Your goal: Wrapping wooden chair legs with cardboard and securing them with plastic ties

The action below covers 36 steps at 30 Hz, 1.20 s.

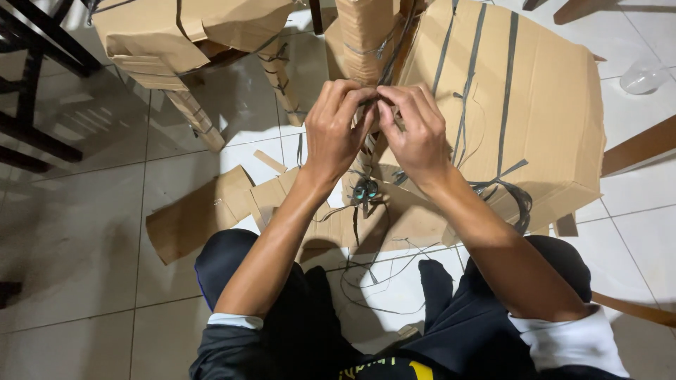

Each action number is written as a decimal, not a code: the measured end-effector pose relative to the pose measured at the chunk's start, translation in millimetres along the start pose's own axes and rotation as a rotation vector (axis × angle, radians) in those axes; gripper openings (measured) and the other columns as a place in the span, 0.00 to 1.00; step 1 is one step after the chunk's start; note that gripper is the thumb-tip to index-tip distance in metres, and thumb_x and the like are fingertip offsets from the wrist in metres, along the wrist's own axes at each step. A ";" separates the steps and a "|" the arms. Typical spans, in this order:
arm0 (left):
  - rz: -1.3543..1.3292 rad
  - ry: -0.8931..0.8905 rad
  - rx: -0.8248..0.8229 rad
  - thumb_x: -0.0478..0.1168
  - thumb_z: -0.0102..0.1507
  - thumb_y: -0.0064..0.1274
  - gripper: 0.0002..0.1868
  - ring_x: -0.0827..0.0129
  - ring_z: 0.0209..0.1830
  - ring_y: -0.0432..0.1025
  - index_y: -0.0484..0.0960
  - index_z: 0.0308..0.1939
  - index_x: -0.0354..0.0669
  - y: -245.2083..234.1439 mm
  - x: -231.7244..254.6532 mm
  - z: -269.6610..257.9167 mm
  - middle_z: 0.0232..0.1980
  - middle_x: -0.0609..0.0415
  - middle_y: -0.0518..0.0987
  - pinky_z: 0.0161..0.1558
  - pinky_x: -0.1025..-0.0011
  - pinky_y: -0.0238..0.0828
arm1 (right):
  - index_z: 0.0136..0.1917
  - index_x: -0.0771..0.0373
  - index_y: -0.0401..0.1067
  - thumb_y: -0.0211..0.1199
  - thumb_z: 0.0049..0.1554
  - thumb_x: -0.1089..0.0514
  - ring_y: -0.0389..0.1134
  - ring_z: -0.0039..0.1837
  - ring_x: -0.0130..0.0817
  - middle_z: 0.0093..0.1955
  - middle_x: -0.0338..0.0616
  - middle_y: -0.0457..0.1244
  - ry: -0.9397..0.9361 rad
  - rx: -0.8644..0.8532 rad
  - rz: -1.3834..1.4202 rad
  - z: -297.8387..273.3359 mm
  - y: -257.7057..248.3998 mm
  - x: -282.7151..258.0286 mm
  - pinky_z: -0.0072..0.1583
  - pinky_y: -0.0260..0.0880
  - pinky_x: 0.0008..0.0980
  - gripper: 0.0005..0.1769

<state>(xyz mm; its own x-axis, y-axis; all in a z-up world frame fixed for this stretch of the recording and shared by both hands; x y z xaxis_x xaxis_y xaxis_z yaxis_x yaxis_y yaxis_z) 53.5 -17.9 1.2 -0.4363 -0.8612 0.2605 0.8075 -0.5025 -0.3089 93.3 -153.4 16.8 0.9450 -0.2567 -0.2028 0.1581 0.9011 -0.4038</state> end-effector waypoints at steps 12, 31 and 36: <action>0.181 0.117 0.017 0.38 0.64 0.66 0.08 0.64 0.39 0.73 0.82 0.40 0.45 -8.8 19.8 6.1 0.40 0.56 0.81 0.39 0.65 0.61 | 0.51 0.70 0.74 0.67 0.57 0.72 0.63 0.49 0.43 0.46 0.51 0.62 -0.048 -0.183 -0.191 2.7 3.3 8.9 0.49 0.72 0.38 0.08; 0.158 -0.192 0.071 0.44 0.63 0.68 0.13 0.60 0.51 0.66 0.83 0.48 0.51 -0.9 19.3 -22.5 0.47 0.57 0.76 0.52 0.61 0.55 | 0.44 0.57 0.71 0.63 0.64 0.50 0.66 0.42 0.24 0.42 0.37 0.65 0.881 -0.402 0.654 -4.5 18.7 39.1 0.45 0.70 0.21 0.12; 0.185 -0.038 0.072 0.43 0.63 0.67 0.09 0.62 0.46 0.69 0.84 0.45 0.49 -6.6 20.9 -11.6 0.42 0.59 0.78 0.50 0.63 0.56 | 0.41 0.54 0.70 0.63 0.66 0.55 0.56 0.39 0.16 0.37 0.29 0.61 0.836 -0.326 0.634 -7.5 22.6 43.9 0.42 0.55 0.19 0.11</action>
<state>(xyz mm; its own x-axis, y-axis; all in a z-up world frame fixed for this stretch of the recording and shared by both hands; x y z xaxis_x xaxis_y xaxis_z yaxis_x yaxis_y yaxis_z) 34.4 -33.5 -1.9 -0.2642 -0.9341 0.2400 0.8994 -0.3285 -0.2885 136.3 -146.9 -8.0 0.3162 -0.0463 -0.9476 -0.4871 0.8492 -0.2040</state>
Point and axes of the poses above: each hand's wrist, its own z-axis towards the middle knuckle, its own y-axis out of the palm, x = y × z, the point moved 6 cm from there along z, towards the middle knuckle
